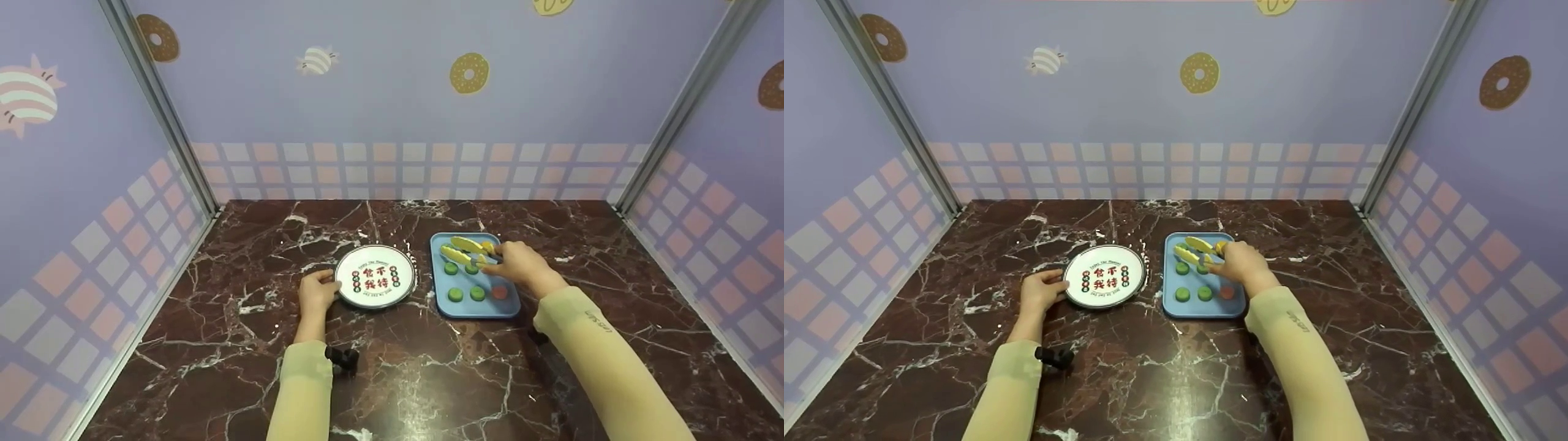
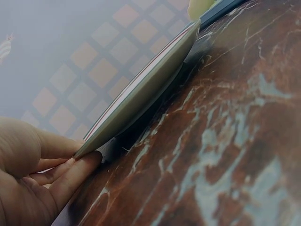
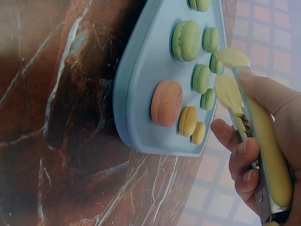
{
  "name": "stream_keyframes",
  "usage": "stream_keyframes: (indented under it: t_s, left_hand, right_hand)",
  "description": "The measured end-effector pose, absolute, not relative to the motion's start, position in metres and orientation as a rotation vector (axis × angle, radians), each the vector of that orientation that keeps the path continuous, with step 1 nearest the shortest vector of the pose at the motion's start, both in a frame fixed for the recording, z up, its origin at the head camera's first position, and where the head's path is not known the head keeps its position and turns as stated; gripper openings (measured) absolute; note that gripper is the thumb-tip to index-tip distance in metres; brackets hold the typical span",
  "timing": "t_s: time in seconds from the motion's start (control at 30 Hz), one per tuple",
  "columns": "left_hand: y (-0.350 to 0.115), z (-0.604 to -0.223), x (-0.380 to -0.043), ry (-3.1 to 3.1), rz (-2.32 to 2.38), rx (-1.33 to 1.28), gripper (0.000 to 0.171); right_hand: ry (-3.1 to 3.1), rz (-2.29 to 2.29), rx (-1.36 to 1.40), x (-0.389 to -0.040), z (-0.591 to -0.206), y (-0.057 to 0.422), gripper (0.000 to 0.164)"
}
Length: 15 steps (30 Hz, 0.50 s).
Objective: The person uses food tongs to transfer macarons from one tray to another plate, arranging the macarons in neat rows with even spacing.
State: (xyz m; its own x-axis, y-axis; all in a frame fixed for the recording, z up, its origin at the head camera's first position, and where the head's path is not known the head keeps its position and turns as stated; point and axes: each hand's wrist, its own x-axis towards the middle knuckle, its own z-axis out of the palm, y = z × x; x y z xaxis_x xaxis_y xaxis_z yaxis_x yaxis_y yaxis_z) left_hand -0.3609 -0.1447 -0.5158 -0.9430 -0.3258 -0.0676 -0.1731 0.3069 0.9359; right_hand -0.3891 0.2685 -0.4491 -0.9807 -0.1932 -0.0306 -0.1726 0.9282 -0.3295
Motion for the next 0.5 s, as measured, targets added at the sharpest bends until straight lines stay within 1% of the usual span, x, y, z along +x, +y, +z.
stream_keyframes:
  t_s: [0.13, 0.5]
  left_hand:
    - [-0.1448, -0.5156, -0.3608, -2.431, -1.72, 0.471, 0.041]
    - [-0.1431, -0.5164, -0.3626, -2.425, -1.724, 0.479, 0.041]
  right_hand:
    - [3.024, -0.507, -0.286, -0.3899, -0.4506, 0.2686, 0.038]
    - [3.01, -0.517, -0.31, -0.3897, -0.4492, 0.2686, 0.042]
